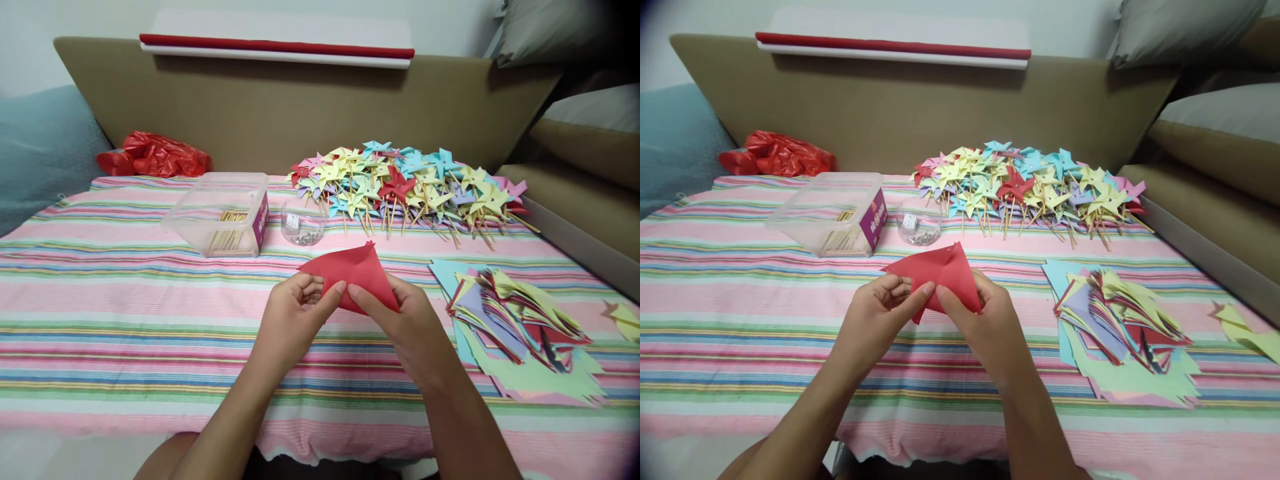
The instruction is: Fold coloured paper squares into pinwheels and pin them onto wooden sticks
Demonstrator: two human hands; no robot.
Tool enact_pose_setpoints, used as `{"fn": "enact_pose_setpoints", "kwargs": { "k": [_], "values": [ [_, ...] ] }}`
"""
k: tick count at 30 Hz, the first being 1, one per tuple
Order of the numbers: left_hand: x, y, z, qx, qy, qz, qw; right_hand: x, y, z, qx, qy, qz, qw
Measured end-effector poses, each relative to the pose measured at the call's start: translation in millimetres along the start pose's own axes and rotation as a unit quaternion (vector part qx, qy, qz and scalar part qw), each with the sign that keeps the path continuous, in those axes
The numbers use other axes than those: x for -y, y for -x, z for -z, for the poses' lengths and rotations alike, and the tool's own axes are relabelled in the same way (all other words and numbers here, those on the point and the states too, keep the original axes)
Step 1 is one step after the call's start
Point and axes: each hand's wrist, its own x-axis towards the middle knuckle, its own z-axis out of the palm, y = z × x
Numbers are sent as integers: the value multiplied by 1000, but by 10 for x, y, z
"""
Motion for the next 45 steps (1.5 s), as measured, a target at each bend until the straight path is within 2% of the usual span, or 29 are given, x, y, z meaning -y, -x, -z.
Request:
{"fn": "enact_pose_setpoints", "kwargs": {
  "k": [8,11,14,16,19,23,30,33,38,41,45],
  "values": [
    [-73,-30,213,112,-135,5,985,9,10,127,114,24,-40,992],
    [-58,-37,230,130,-98,16,987,-29,3,99,94,16,-57,994],
    [-50,-46,165,85,25,15,996,-72,-30,-20,-22,-88,-66,994],
    [-39,-43,89,52,95,23,994,-74,-52,-128,-77,-202,-60,975],
    [-1,-15,-38,26,145,53,988,-34,-60,-275,-80,-307,-61,946],
    [61,31,-173,-30,189,52,980,-2,-34,-371,-91,-334,-62,936],
    [135,39,-238,-97,226,35,969,-85,17,-465,-99,-303,-40,947],
    [134,29,-223,-99,238,41,965,-74,14,-484,-85,-292,-41,952],
    [100,-16,-142,-126,321,73,936,-40,-9,-382,-73,-276,-28,958],
    [105,-52,-79,-136,346,91,924,-54,3,-297,-82,-189,51,977],
    [113,-73,-40,-143,356,105,918,-83,19,-222,-19,7,171,985]
  ]
}}
